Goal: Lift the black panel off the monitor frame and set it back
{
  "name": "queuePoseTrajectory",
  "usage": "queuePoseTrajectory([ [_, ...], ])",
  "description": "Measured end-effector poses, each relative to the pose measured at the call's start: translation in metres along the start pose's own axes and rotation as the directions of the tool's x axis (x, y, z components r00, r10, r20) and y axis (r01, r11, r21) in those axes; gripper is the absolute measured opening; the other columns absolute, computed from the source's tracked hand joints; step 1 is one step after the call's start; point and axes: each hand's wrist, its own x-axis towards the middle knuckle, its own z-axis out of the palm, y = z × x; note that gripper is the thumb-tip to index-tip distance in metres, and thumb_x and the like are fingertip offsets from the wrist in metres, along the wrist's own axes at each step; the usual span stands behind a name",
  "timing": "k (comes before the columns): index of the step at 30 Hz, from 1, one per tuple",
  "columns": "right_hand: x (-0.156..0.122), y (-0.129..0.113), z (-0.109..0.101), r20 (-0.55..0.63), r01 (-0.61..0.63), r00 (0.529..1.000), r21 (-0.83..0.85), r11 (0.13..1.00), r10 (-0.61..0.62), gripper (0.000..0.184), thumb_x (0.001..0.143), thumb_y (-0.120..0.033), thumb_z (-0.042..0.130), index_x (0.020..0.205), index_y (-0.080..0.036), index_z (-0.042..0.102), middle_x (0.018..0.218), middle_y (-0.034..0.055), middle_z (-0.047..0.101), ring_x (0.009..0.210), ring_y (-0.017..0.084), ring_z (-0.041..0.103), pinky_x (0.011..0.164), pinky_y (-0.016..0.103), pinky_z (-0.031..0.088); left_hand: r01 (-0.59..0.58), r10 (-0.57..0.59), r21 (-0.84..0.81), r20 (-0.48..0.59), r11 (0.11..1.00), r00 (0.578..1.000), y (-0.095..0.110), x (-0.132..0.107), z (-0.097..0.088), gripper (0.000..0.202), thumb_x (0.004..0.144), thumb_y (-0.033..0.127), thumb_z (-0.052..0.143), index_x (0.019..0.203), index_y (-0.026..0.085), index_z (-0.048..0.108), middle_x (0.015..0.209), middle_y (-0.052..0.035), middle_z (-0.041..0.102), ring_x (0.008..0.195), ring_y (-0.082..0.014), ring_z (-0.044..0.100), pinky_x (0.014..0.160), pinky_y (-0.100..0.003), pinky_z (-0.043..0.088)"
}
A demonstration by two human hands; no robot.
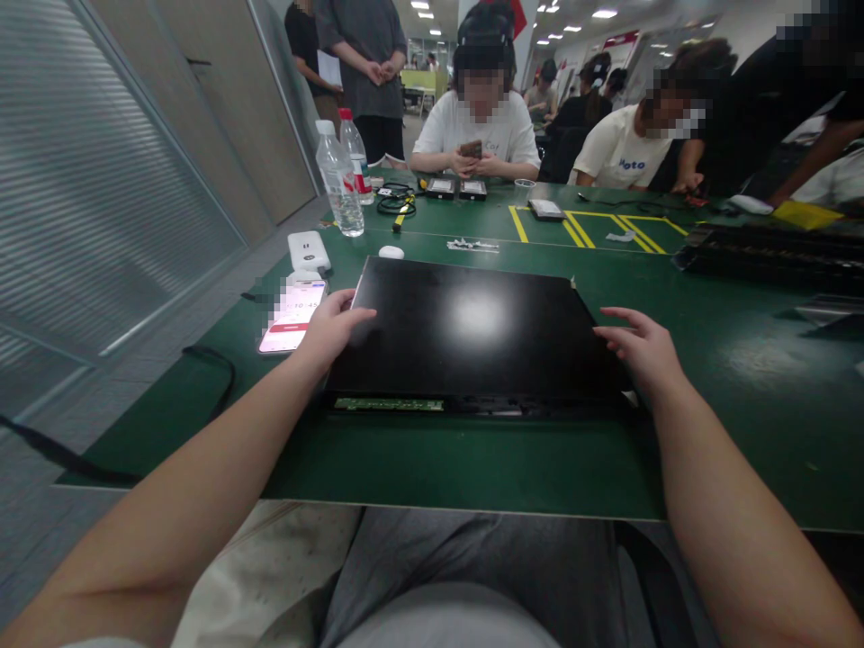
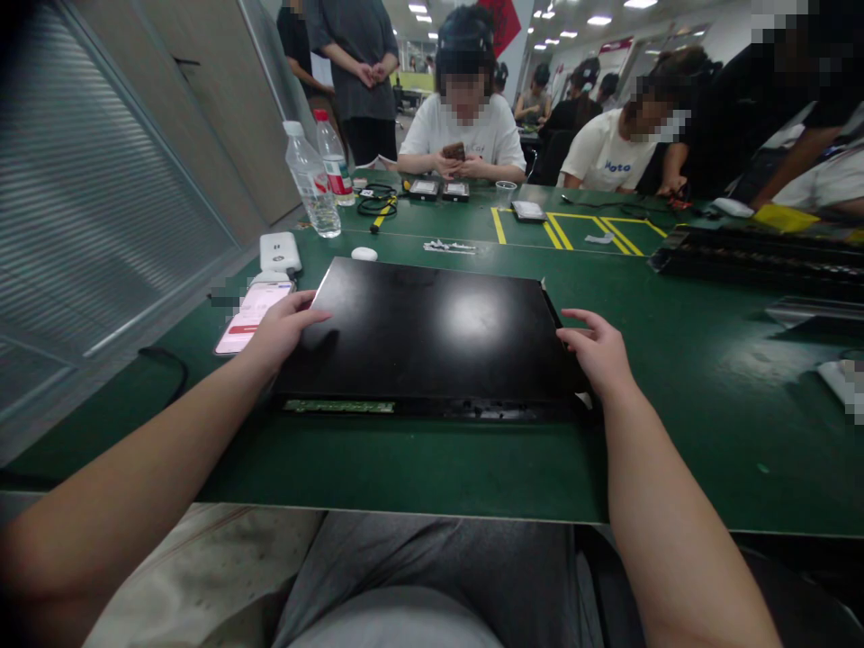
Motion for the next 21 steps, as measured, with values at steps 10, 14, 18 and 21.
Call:
queuePoseTrajectory([
  [10, 0.0, 0.001, -0.001, 0.01, 0.012, 1.0, -0.046, 0.999, -0.011, 0.039, 0.061, -0.038, 0.076, 0.098, -0.026, 0.075, 0.068, 0.0, 0.065, 0.069, 0.021, 0.059, 0.062, 0.034, 0.047, -0.052, 0.055, 0.117, -0.02, 0.992, 0.998, -0.014, 0.009, -0.002, 0.054, 0.06, 0.041, 0.077, 0.11, 0.02, 0.071, 0.115, -0.0092, 0.073, 0.117, -0.0368, 0.063, 0.104, -0.048, 0.047],
  [14, 0.0, 0.004, -0.001, 0.021, 0.022, 1.0, -0.061, 0.998, -0.021, 0.037, 0.063, -0.035, 0.075, 0.099, -0.025, 0.075, 0.072, 0.0012, 0.067, 0.07, 0.021, 0.059, 0.063, 0.034, 0.047, -0.089, 0.092, 0.148, -0.011, 0.985, 0.996, -0.017, 0.011, -0.004, 0.05, 0.061, 0.043, 0.077, 0.105, 0.02, 0.074, 0.117, -0.0086, 0.073, 0.119, -0.0373, 0.062, 0.106, -0.047, 0.047],
  [18, 0.0, 0.004, -0.001, 0.025, 0.011, 1.0, -0.081, 0.997, -0.009, 0.038, 0.064, -0.035, 0.074, 0.101, -0.025, 0.074, 0.077, 0.0018, 0.07, 0.073, 0.02, 0.06, 0.068, 0.035, 0.047, -0.092, 0.086, 0.176, 0.039, 0.98, 0.996, -0.015, 0.01, -0.005, 0.047, 0.063, 0.043, 0.077, 0.105, 0.021, 0.074, 0.117, -0.0072, 0.073, 0.117, -0.0365, 0.063, 0.103, -0.047, 0.05],
  [21, 0.0, 0.003, -0.001, 0.028, 0.01, 1.0, -0.07, 0.997, -0.008, 0.037, 0.064, -0.035, 0.074, 0.1, -0.025, 0.074, 0.076, 0.0011, 0.07, 0.074, 0.02, 0.06, 0.07, 0.035, 0.046, -0.081, 0.076, 0.183, 0.036, 0.98, 0.996, -0.013, 0.009, -0.005, 0.048, 0.062, 0.041, 0.079, 0.105, 0.02, 0.074, 0.123, -0.0087, 0.071, 0.118, -0.0368, 0.063, 0.103, -0.047, 0.05],
])
